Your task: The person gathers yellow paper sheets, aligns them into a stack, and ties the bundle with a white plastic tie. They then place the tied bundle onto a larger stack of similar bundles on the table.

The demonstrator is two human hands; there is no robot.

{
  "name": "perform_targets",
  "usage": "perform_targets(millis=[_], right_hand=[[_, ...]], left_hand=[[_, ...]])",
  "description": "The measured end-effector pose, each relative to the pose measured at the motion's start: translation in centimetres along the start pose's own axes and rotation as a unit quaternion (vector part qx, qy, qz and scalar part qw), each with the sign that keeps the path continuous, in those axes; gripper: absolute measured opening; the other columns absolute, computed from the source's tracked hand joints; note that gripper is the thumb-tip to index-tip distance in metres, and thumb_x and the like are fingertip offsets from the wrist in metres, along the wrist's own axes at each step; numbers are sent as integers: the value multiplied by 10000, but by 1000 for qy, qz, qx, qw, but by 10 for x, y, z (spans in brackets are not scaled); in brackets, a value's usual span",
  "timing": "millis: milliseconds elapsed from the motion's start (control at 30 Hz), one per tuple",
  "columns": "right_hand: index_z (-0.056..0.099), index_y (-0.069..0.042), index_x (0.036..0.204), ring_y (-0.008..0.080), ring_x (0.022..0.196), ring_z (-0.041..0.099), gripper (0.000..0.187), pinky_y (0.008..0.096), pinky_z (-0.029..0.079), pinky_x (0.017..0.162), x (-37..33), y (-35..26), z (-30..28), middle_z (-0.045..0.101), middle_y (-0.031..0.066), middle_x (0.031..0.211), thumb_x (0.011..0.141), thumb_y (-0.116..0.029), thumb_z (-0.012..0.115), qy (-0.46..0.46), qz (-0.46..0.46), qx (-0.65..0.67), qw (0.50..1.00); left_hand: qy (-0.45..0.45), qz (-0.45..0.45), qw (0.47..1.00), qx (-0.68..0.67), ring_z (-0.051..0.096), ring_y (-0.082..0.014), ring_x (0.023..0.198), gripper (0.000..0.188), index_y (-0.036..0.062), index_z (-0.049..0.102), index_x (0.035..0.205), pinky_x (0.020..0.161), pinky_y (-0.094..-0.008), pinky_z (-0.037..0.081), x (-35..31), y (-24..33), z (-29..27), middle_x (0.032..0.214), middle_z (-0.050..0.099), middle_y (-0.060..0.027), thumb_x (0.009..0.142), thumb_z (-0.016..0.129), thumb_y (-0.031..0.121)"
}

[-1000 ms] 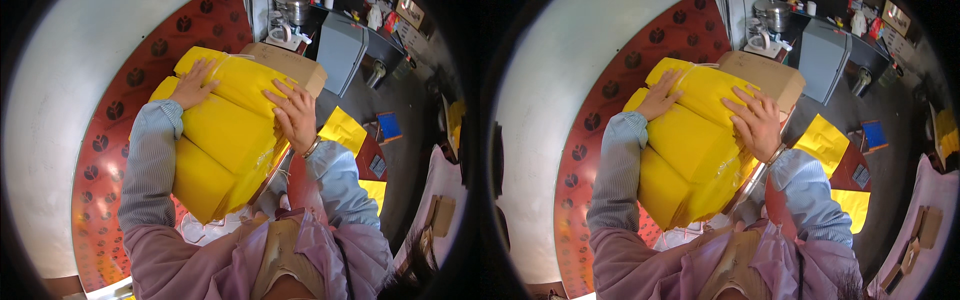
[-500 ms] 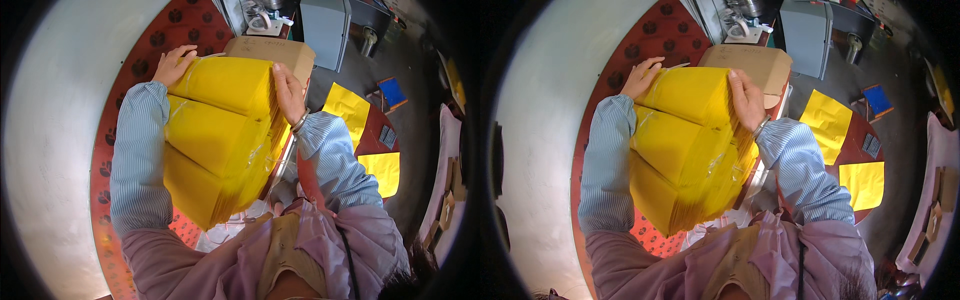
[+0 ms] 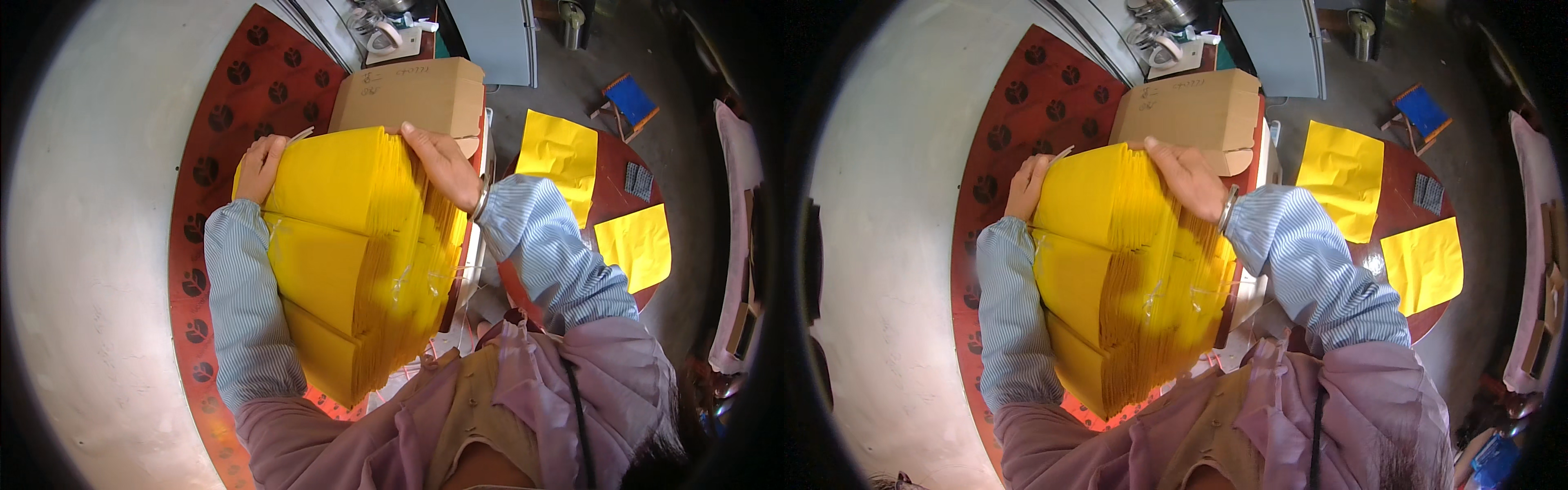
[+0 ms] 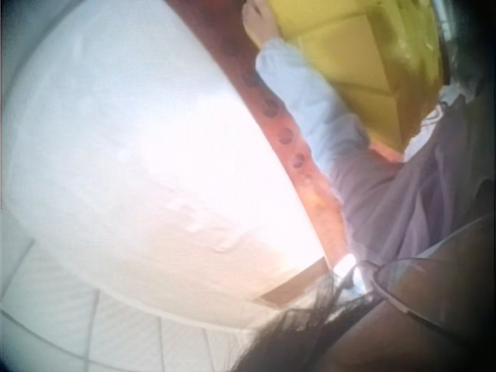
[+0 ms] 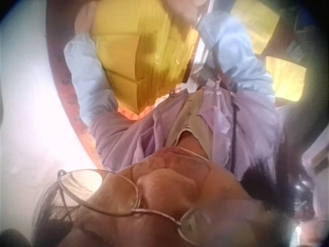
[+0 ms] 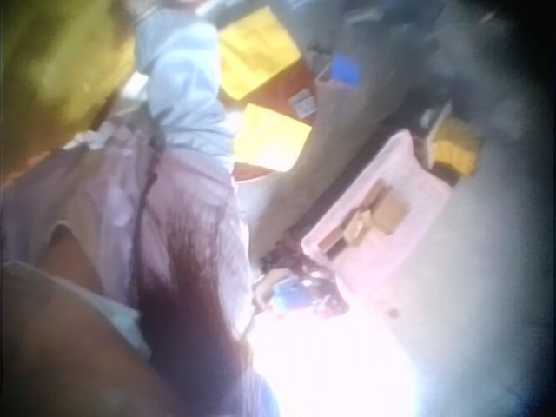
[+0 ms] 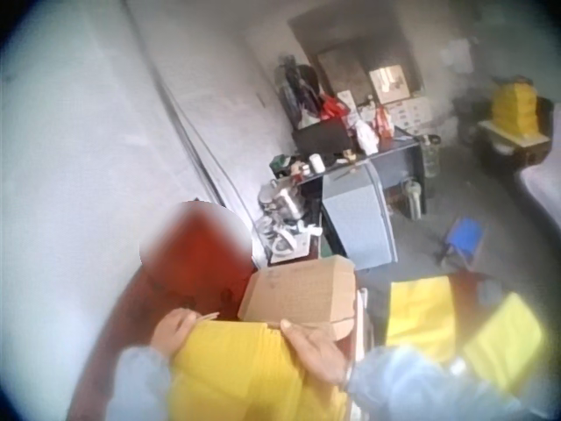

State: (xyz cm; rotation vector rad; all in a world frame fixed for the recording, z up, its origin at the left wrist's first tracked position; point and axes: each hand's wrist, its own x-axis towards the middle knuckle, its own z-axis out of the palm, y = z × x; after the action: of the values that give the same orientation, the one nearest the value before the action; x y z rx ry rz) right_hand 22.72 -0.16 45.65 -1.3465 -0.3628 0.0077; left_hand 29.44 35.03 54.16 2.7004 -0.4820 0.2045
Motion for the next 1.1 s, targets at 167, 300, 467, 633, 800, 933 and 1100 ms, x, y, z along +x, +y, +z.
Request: perform_targets(millis=[167,300,467,633,800,933,1100], right_hand=[[659,-7,1370,264,1295,598,623,346,416,1140,5,2,-6,660,142,1397,1141,-478,322,17,62,95,993],[634,-41,1415,241,1283,585,658,354,424,1133,9,-2,-14,616,126,1447,1130,-533,302,14,149,116,982],[653,-27,1372,213,1146,615,643,320,458,1040,4,2,-10,666,125,1328,1104,-544,381,35,134,56,989],[561,-11,1470,249,1309,567,646,366,397,1153,13,9,-15,613,145,1436,1118,-521,378,12,165,47,985],[512,-24,1506,268,1323,568,636,379,377,1197,15,0,-16,593,164,1444,1134,-514,351,10,198,54,979],[538,-47,1487,264,1355,557,604,391,384,1206,16,-11,-16,562,164,1485,1140,-502,345,10,214,27,976],[558,-69,1483,268,1326,573,578,386,408,1188,15,-6,-23,624,155,1401,1142,-485,348,-4,205,50,977]], left_hand=[[-12,-4,1000,-4,630,-348,1080,412,60,701,1179,996,-428,454,2,-11,4,1114,687,-154,1098,473,394],[-50,-69,995,49,503,-292,1399,448,96,622,1425,1180,-381,352,6,-10,-4,1459,590,-155,1124,444,374],[-88,-26,995,-33,237,-302,1600,547,164,416,1619,1287,-405,190,-9,8,-8,1693,329,-174,1128,433,404],[-61,-5,997,37,235,-289,1601,536,141,396,1626,1289,-396,184,-47,33,-29,1700,312,-173,1127,447,331],[-43,39,998,-15,279,-276,1585,476,85,453,1584,1280,-366,208,-104,64,-76,1674,368,-164,1123,443,205],[-13,17,999,32,355,-274,1547,481,42,500,1534,1263,-368,256,-139,86,-97,1600,468,-144,1099,526,245],[-38,-44,994,-95,379,-272,1536,476,45,514,1527,1250,-376,303,-134,113,-87,1633,434,-154,1084,570,209]])
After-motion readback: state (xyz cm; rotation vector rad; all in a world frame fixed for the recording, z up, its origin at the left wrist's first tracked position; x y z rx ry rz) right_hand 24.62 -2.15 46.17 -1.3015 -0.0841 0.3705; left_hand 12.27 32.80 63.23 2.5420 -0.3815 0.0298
